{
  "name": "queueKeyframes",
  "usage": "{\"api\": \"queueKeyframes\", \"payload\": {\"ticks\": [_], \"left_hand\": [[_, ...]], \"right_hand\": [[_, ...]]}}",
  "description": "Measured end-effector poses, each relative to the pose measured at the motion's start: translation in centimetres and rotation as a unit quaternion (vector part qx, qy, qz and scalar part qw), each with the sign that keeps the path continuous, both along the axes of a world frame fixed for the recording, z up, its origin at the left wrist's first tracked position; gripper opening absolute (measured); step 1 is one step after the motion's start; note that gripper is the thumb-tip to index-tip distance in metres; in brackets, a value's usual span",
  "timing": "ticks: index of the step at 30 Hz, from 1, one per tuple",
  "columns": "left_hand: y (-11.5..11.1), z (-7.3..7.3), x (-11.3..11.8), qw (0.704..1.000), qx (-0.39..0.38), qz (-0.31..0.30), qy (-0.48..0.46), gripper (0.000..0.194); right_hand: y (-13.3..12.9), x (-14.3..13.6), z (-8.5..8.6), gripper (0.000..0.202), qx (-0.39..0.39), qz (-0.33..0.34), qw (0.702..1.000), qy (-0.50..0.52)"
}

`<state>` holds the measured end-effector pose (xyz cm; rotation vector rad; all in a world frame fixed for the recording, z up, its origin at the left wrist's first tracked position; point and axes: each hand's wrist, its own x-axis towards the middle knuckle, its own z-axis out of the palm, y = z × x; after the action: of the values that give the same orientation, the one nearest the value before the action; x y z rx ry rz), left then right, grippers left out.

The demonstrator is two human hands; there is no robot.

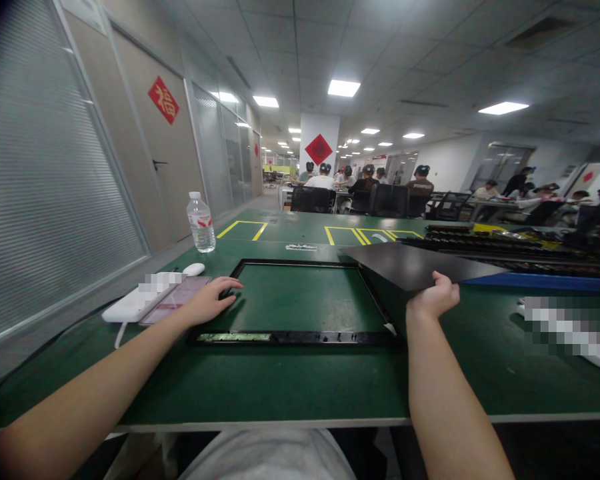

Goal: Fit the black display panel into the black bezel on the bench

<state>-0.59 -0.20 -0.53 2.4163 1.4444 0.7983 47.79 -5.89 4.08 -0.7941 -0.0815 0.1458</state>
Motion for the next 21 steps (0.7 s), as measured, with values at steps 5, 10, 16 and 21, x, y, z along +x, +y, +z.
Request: {"api": "queueKeyframes", "payload": {"ticks": [5,10,16,21], "left_hand": [[0.0,0.1,-0.1,1.0,-0.005,-0.006,0.011,0.055],[-0.2,0.5,-0.1,1.0,-0.022,0.007,0.021,0.065],[-0.6,0.9,0.1,0.999,-0.03,0.027,0.032,0.066],[-0.7,0.9,0.1,0.999,-0.035,0.029,0.024,0.065]], "right_hand": [[-0.7,-0.8,1.0,0.017,-0.023,-0.01,0.999,0.048],[-0.5,-0.6,0.6,0.017,-0.06,0.003,0.996,0.069],[0.3,0.2,-0.4,0.017,-0.112,0.027,0.991,0.072],[0.6,0.5,-1.0,0.019,-0.123,0.036,0.989,0.08]]}}
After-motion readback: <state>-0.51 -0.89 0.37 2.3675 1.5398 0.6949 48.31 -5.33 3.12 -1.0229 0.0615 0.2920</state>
